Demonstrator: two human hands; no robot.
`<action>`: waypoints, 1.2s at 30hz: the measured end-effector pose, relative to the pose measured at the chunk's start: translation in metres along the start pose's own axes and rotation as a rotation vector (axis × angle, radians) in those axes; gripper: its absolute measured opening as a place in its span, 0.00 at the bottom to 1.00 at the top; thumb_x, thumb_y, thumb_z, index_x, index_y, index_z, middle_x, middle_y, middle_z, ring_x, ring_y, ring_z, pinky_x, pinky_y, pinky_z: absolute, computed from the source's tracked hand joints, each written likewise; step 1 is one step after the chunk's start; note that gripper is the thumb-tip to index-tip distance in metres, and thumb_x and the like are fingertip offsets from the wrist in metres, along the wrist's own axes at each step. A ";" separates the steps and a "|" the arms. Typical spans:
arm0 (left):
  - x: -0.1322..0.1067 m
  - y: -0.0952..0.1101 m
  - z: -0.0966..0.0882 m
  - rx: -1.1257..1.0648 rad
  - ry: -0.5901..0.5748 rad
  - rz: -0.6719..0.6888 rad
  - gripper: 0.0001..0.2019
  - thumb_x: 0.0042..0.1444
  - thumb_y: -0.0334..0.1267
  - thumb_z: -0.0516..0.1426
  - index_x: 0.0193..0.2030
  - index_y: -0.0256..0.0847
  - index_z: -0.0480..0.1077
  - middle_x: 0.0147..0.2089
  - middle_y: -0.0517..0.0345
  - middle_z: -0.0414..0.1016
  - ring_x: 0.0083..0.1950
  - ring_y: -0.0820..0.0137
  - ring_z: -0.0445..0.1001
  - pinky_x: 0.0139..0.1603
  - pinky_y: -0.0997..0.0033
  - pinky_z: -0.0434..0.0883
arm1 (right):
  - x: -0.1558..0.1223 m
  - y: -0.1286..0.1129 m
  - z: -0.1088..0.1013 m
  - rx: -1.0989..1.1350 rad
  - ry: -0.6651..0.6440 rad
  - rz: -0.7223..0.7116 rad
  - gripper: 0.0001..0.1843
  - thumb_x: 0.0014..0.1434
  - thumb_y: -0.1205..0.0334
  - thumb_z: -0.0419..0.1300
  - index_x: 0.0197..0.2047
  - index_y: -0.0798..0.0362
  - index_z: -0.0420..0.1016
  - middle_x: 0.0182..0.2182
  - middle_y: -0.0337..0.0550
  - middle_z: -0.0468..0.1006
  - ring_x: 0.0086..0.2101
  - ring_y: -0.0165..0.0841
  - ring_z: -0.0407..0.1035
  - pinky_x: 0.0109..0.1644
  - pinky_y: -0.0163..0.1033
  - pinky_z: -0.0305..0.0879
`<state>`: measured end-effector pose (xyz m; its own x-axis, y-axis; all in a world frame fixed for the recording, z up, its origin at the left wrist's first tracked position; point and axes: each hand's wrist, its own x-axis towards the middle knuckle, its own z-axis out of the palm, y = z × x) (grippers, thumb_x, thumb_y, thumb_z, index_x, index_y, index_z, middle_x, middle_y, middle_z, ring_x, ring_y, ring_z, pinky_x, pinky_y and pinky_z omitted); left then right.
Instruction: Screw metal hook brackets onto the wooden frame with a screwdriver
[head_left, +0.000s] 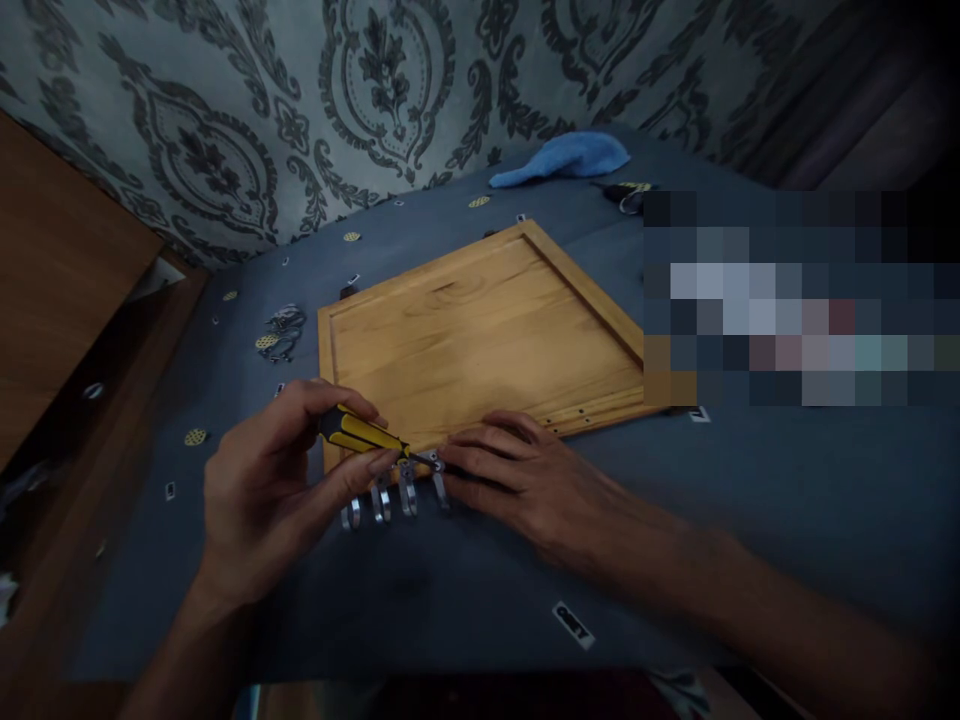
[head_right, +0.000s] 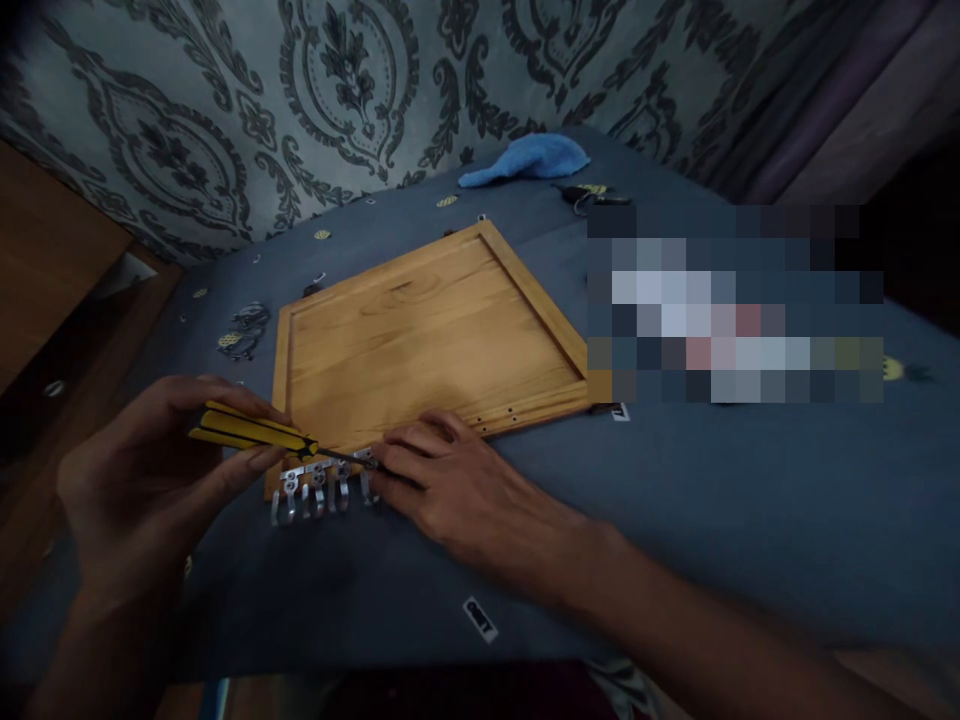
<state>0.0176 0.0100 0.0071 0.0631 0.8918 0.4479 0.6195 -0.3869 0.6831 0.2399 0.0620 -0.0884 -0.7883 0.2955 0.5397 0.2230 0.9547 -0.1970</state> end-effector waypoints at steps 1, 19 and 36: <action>0.000 0.000 0.000 0.010 -0.007 0.005 0.11 0.57 0.34 0.68 0.45 0.52 0.77 0.38 0.61 0.79 0.38 0.64 0.77 0.35 0.63 0.75 | 0.000 0.000 0.000 0.001 -0.001 -0.001 0.15 0.74 0.68 0.49 0.52 0.55 0.77 0.50 0.47 0.83 0.51 0.39 0.71 0.55 0.49 0.65; -0.007 -0.002 0.000 0.182 -0.036 0.032 0.11 0.59 0.40 0.68 0.47 0.53 0.75 0.42 0.63 0.81 0.38 0.66 0.82 0.35 0.64 0.76 | 0.000 0.000 -0.002 0.009 -0.001 -0.006 0.14 0.72 0.68 0.52 0.52 0.56 0.78 0.49 0.49 0.83 0.51 0.39 0.72 0.55 0.48 0.66; 0.004 0.009 -0.007 -0.085 0.155 -0.078 0.12 0.54 0.30 0.69 0.43 0.47 0.78 0.39 0.63 0.80 0.38 0.68 0.81 0.37 0.69 0.82 | -0.003 0.000 0.000 0.028 -0.021 0.006 0.16 0.69 0.71 0.53 0.54 0.55 0.77 0.51 0.49 0.82 0.52 0.40 0.71 0.58 0.50 0.65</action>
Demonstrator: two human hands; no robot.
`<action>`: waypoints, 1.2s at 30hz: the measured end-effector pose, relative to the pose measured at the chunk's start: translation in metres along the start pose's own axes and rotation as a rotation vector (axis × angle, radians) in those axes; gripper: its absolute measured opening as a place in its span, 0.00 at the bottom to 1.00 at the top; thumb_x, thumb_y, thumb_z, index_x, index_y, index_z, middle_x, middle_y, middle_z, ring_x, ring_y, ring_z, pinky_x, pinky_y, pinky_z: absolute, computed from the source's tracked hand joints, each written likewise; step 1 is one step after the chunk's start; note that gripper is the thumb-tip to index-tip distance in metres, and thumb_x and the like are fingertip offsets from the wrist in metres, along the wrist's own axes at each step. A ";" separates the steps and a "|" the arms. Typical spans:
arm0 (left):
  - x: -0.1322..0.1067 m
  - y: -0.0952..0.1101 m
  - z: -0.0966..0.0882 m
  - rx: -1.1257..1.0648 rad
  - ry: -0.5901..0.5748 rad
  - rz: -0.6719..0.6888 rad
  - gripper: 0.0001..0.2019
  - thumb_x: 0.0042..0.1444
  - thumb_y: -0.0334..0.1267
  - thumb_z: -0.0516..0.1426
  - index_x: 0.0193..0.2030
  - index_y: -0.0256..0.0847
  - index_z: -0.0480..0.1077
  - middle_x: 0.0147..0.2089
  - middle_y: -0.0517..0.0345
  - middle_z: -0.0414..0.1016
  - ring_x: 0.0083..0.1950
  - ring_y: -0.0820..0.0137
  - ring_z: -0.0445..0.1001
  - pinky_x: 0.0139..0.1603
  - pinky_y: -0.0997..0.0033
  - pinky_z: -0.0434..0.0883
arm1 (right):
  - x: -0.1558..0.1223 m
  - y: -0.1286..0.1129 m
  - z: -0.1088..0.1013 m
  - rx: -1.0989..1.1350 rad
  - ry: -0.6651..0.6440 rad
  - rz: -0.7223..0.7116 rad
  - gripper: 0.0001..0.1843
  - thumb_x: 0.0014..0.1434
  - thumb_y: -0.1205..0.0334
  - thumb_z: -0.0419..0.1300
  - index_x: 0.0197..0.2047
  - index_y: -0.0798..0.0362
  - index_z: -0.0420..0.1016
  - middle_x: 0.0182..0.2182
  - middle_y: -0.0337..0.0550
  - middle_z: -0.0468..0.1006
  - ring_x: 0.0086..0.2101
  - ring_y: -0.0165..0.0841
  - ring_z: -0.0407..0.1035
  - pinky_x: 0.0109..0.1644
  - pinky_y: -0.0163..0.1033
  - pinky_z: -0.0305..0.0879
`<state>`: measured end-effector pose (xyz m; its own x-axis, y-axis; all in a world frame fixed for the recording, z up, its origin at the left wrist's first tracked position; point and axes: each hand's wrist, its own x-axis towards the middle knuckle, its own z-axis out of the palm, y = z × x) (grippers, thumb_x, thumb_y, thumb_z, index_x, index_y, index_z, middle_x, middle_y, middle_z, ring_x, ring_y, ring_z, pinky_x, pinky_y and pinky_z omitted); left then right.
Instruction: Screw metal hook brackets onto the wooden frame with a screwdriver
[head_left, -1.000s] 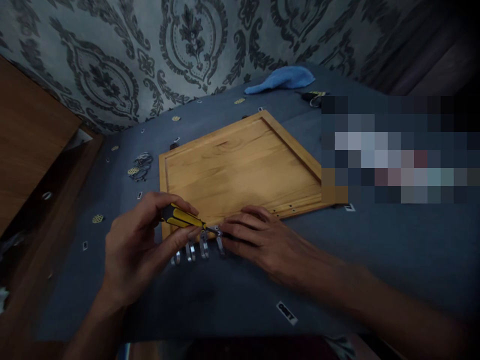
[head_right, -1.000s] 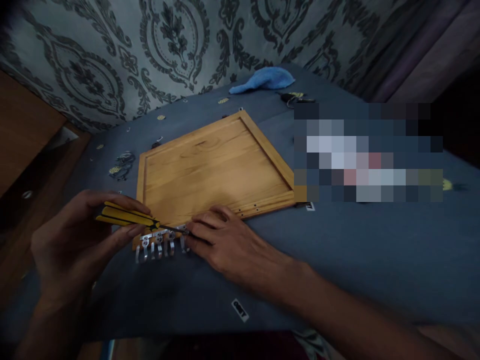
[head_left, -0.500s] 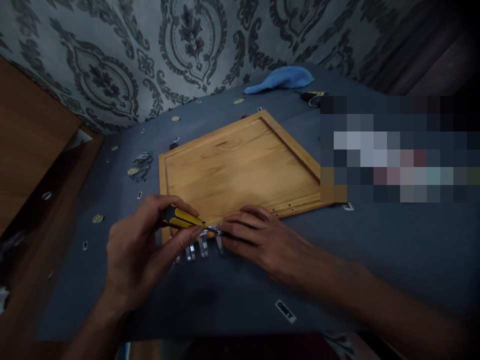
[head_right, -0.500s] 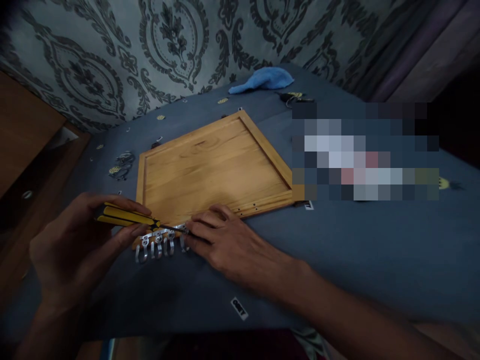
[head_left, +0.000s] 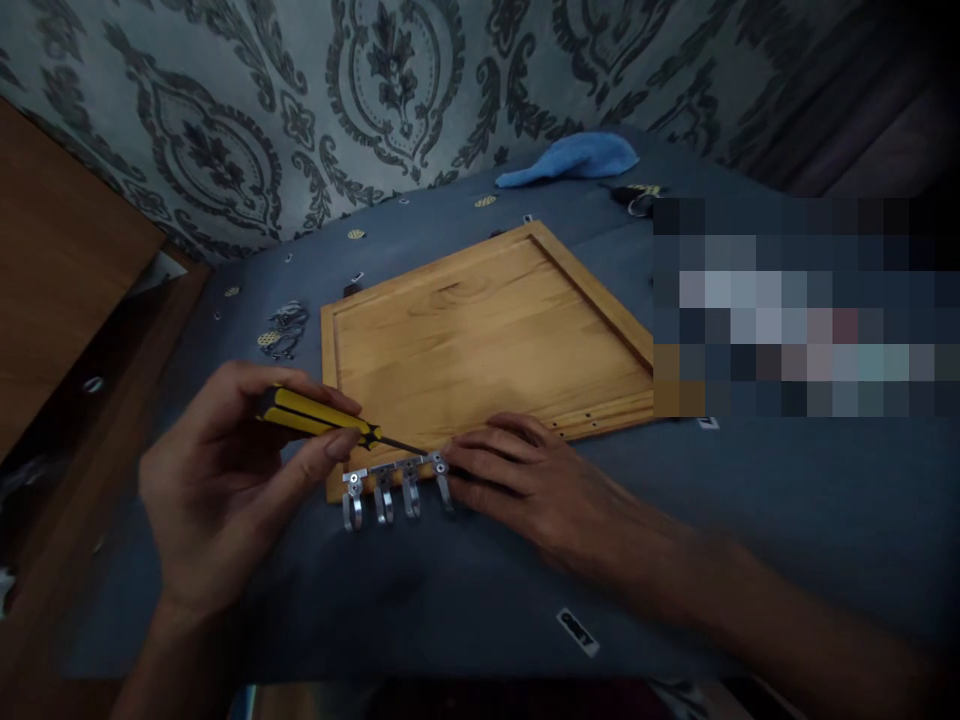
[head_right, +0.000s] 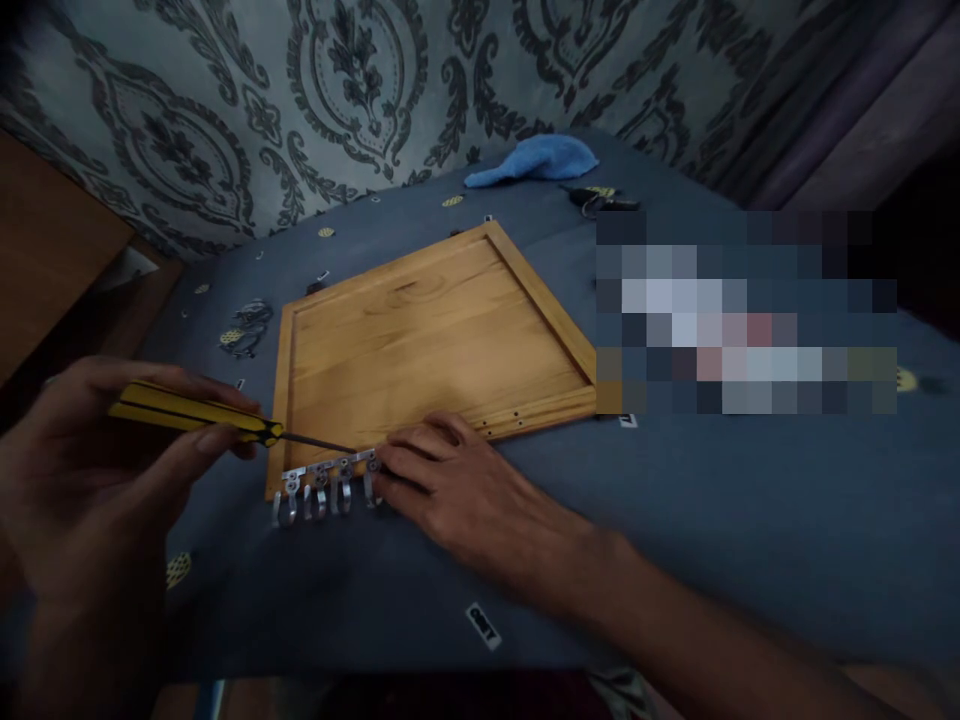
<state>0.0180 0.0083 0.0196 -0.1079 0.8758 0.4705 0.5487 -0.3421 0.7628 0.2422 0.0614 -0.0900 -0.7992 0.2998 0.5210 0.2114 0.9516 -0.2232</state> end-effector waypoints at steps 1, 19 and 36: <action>0.000 -0.004 -0.001 0.012 -0.020 0.032 0.12 0.53 0.30 0.69 0.43 0.47 0.78 0.39 0.62 0.80 0.38 0.68 0.81 0.37 0.70 0.82 | 0.000 0.000 0.000 0.005 -0.008 0.003 0.16 0.69 0.72 0.53 0.54 0.55 0.77 0.52 0.49 0.82 0.53 0.40 0.71 0.59 0.51 0.65; -0.010 -0.016 0.001 0.146 -0.179 0.082 0.11 0.57 0.39 0.69 0.45 0.50 0.76 0.41 0.60 0.81 0.41 0.66 0.82 0.39 0.68 0.78 | 0.001 0.001 0.001 -0.014 0.007 0.000 0.16 0.69 0.72 0.53 0.53 0.53 0.77 0.51 0.46 0.83 0.52 0.39 0.72 0.58 0.49 0.65; 0.000 -0.012 -0.009 0.105 -0.429 0.204 0.14 0.62 0.30 0.63 0.53 0.48 0.74 0.47 0.60 0.81 0.47 0.67 0.81 0.46 0.69 0.77 | 0.000 0.001 0.000 0.021 -0.010 -0.002 0.19 0.65 0.75 0.53 0.55 0.56 0.77 0.53 0.49 0.81 0.54 0.41 0.70 0.59 0.51 0.64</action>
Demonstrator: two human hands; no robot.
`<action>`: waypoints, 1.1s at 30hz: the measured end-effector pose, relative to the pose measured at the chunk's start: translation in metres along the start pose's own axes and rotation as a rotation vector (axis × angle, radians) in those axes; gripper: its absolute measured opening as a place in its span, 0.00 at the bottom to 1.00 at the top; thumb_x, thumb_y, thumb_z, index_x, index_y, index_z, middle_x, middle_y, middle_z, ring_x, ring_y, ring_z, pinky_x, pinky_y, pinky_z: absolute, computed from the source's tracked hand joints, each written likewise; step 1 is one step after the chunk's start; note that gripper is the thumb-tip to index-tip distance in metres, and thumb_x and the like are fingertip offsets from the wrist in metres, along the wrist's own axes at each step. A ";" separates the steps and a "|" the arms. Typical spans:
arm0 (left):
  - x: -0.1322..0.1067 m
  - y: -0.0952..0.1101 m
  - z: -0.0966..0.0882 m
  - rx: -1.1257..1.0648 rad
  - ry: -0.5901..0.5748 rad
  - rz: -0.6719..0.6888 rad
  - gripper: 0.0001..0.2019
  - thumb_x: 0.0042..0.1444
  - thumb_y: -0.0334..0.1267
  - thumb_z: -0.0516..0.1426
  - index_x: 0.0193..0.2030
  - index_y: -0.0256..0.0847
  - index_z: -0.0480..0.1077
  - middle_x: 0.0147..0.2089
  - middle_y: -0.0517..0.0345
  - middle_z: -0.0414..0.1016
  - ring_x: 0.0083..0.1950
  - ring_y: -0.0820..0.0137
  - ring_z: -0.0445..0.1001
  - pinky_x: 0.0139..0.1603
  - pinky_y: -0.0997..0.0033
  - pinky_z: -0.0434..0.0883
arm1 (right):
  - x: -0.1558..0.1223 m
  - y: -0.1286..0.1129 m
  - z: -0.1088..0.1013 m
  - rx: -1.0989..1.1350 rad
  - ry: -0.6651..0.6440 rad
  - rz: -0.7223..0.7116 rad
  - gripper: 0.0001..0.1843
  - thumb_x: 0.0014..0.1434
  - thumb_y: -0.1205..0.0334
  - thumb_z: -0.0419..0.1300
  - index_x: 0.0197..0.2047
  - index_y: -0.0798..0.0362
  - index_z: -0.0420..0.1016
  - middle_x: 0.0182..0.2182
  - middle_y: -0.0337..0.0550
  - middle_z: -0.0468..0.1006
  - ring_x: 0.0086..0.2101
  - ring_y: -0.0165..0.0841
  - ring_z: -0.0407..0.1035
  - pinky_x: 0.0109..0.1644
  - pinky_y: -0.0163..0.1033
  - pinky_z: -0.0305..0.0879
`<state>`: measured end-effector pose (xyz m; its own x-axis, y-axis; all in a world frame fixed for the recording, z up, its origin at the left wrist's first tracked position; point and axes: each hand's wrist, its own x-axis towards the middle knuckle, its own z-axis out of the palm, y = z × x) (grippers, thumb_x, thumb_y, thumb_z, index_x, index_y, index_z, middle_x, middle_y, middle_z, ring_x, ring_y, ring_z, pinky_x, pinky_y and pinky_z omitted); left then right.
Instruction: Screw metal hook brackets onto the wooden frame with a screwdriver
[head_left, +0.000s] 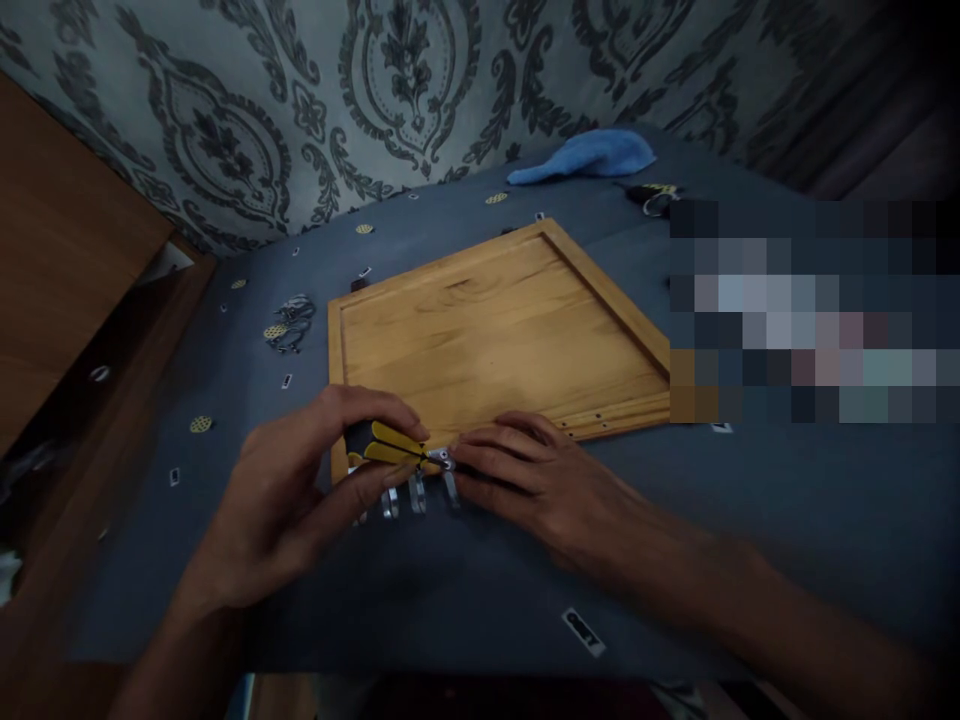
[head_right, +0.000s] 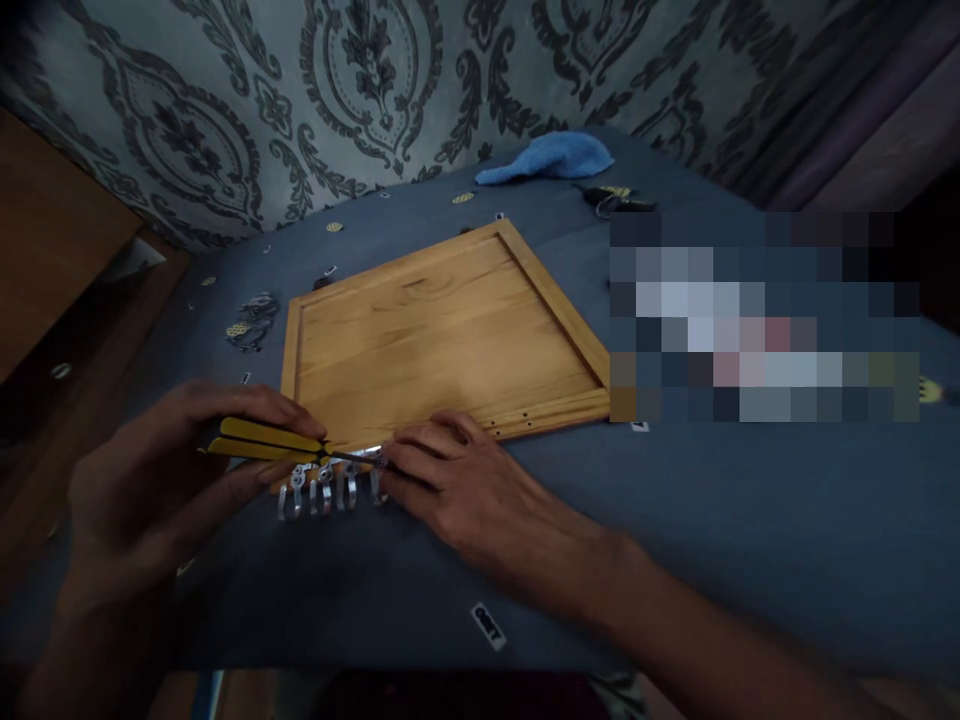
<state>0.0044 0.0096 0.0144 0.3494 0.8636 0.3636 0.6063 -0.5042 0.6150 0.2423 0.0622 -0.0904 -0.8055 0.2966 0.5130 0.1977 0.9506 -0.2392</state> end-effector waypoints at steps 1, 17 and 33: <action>0.000 -0.001 0.002 -0.002 0.005 0.000 0.14 0.62 0.30 0.63 0.53 0.48 0.73 0.47 0.59 0.81 0.48 0.67 0.80 0.47 0.69 0.77 | 0.000 0.000 0.000 -0.001 -0.001 -0.001 0.19 0.66 0.75 0.53 0.55 0.56 0.77 0.53 0.49 0.81 0.54 0.41 0.70 0.59 0.51 0.65; -0.001 0.001 0.012 0.094 0.114 -0.047 0.09 0.62 0.39 0.65 0.49 0.48 0.75 0.42 0.63 0.82 0.42 0.69 0.82 0.41 0.72 0.76 | 0.004 0.000 -0.001 -0.037 0.035 -0.001 0.16 0.72 0.70 0.49 0.52 0.53 0.77 0.49 0.46 0.83 0.51 0.38 0.72 0.56 0.48 0.65; 0.005 0.001 0.001 -0.021 -0.037 -0.013 0.16 0.65 0.35 0.62 0.59 0.50 0.72 0.47 0.60 0.83 0.47 0.68 0.83 0.48 0.71 0.78 | 0.002 -0.002 -0.002 -0.040 -0.006 0.009 0.17 0.72 0.69 0.50 0.54 0.52 0.77 0.51 0.46 0.82 0.53 0.38 0.71 0.57 0.48 0.65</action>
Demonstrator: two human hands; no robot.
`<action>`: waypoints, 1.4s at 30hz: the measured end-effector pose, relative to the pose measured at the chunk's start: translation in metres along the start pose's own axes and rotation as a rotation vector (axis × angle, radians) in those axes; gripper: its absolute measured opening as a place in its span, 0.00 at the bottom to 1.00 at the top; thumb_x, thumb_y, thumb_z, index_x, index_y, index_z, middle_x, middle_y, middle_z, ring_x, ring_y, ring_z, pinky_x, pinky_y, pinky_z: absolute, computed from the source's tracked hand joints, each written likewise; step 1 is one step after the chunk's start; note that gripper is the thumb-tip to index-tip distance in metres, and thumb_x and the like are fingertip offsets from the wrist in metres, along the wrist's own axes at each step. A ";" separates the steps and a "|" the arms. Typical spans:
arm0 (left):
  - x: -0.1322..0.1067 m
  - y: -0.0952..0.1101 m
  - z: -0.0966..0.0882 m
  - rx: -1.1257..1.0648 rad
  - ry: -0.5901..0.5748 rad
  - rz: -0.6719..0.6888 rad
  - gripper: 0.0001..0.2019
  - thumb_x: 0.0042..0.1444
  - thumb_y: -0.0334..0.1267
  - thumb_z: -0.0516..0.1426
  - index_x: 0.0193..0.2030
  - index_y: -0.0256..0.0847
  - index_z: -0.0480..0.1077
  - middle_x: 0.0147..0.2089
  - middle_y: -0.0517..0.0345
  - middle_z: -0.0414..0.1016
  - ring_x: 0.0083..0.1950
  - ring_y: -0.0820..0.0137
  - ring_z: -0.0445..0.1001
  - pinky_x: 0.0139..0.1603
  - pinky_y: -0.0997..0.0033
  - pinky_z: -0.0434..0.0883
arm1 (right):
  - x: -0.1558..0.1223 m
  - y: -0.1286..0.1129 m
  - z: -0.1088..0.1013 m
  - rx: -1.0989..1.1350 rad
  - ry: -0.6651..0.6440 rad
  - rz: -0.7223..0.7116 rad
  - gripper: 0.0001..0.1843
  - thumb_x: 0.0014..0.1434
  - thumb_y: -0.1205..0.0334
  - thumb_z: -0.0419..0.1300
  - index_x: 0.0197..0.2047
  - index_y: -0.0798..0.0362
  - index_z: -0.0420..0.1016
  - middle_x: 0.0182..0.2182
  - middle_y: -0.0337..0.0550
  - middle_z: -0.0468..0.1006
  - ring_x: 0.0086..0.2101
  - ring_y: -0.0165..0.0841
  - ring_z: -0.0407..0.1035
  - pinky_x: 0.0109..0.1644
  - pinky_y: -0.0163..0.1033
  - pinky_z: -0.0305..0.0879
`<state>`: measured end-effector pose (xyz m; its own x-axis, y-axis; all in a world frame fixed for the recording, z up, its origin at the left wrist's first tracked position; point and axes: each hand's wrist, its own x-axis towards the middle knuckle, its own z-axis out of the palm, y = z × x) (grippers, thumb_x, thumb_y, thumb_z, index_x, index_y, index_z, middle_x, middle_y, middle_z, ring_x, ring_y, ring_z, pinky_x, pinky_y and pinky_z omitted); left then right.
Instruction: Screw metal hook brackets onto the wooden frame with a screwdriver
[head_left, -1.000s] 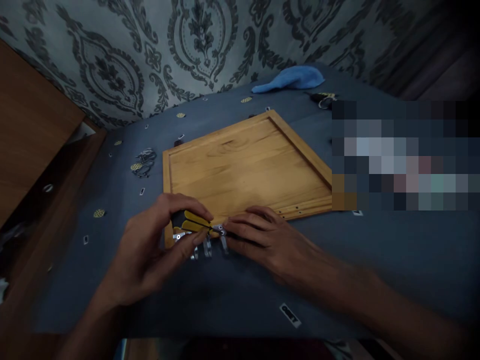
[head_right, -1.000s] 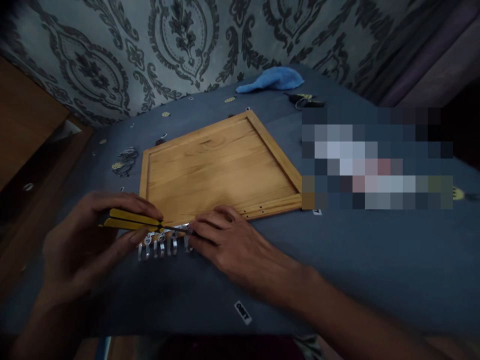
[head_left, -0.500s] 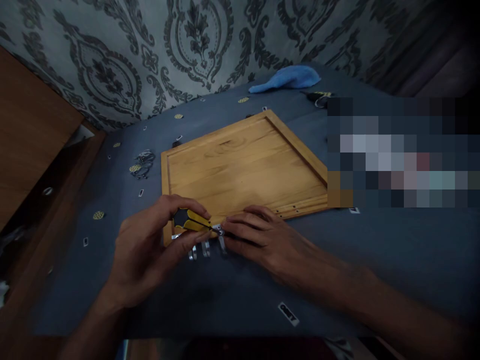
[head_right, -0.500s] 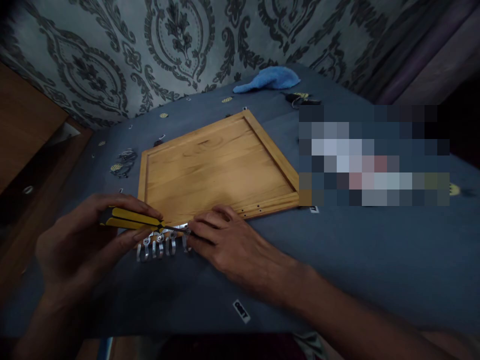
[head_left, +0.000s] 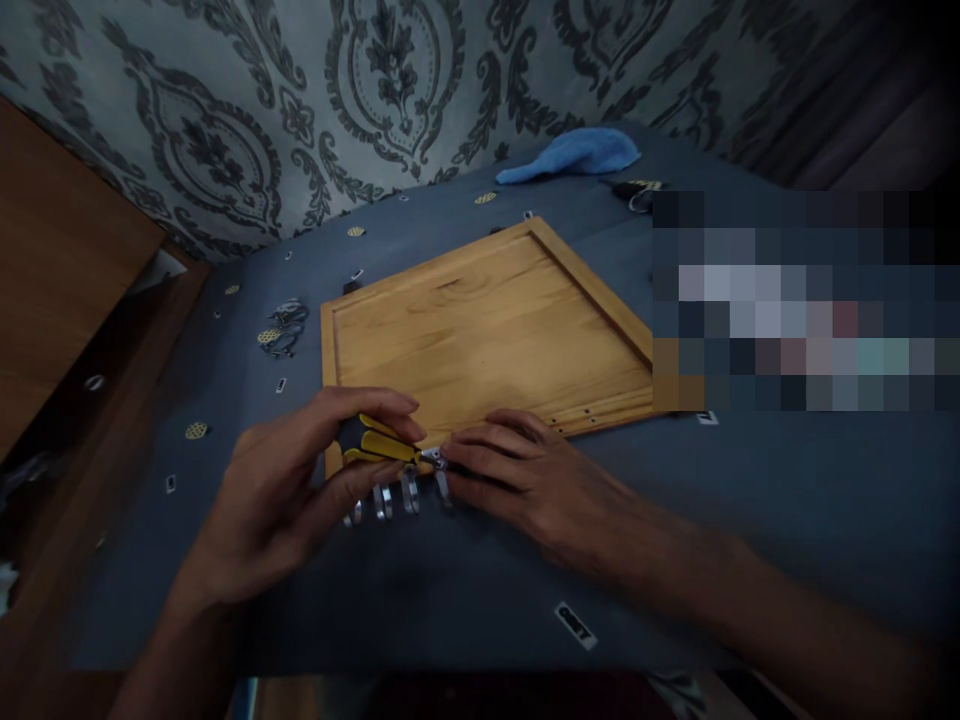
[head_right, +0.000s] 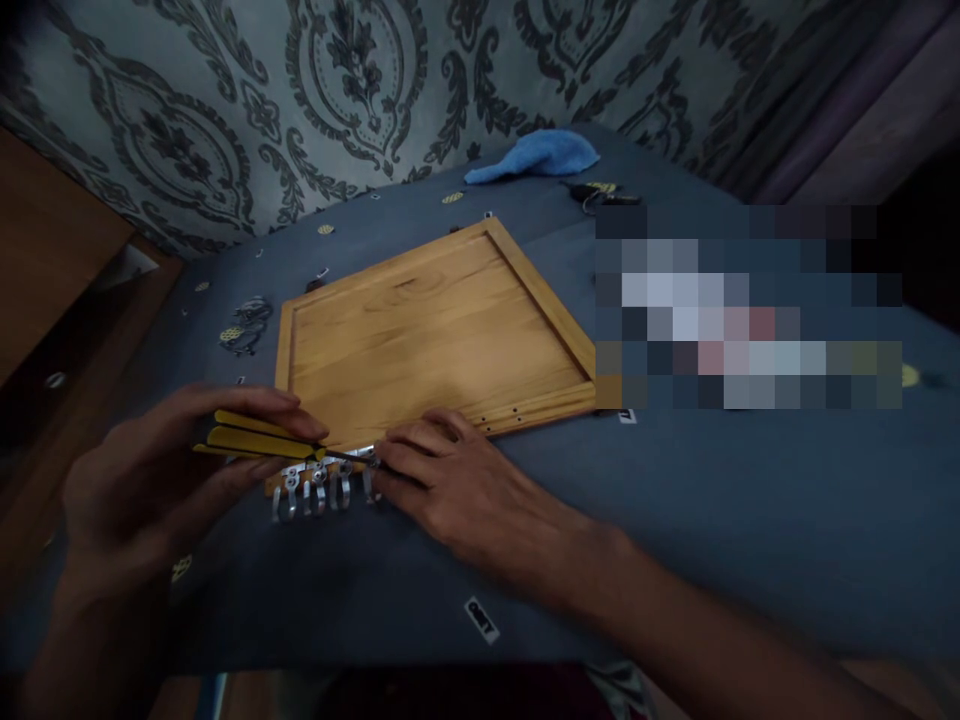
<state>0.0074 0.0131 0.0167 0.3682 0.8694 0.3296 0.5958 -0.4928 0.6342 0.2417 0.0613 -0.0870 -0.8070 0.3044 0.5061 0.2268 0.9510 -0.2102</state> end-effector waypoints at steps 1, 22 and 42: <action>0.000 -0.002 -0.001 -0.010 -0.018 0.014 0.17 0.65 0.35 0.62 0.60 0.50 0.71 0.48 0.60 0.82 0.47 0.67 0.83 0.49 0.71 0.79 | 0.000 0.000 0.000 -0.002 -0.002 0.000 0.17 0.72 0.69 0.50 0.54 0.52 0.77 0.51 0.46 0.82 0.53 0.38 0.70 0.57 0.49 0.65; 0.000 0.001 0.011 -0.118 0.411 -0.044 0.18 0.56 0.25 0.68 0.49 0.47 0.74 0.41 0.66 0.81 0.41 0.71 0.83 0.44 0.72 0.84 | -0.002 0.002 0.004 0.033 0.036 -0.019 0.15 0.71 0.70 0.50 0.54 0.56 0.75 0.50 0.48 0.82 0.51 0.40 0.71 0.58 0.49 0.63; -0.014 -0.007 0.020 -0.018 0.324 -0.137 0.15 0.58 0.39 0.69 0.50 0.52 0.72 0.43 0.63 0.80 0.42 0.66 0.83 0.44 0.64 0.83 | 0.000 0.001 0.003 0.007 0.015 -0.008 0.13 0.71 0.70 0.53 0.53 0.56 0.77 0.51 0.48 0.82 0.51 0.40 0.72 0.57 0.49 0.65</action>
<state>0.0123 0.0034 -0.0062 0.0387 0.8954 0.4437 0.6100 -0.3728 0.6992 0.2407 0.0623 -0.0895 -0.8002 0.2979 0.5205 0.2169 0.9529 -0.2120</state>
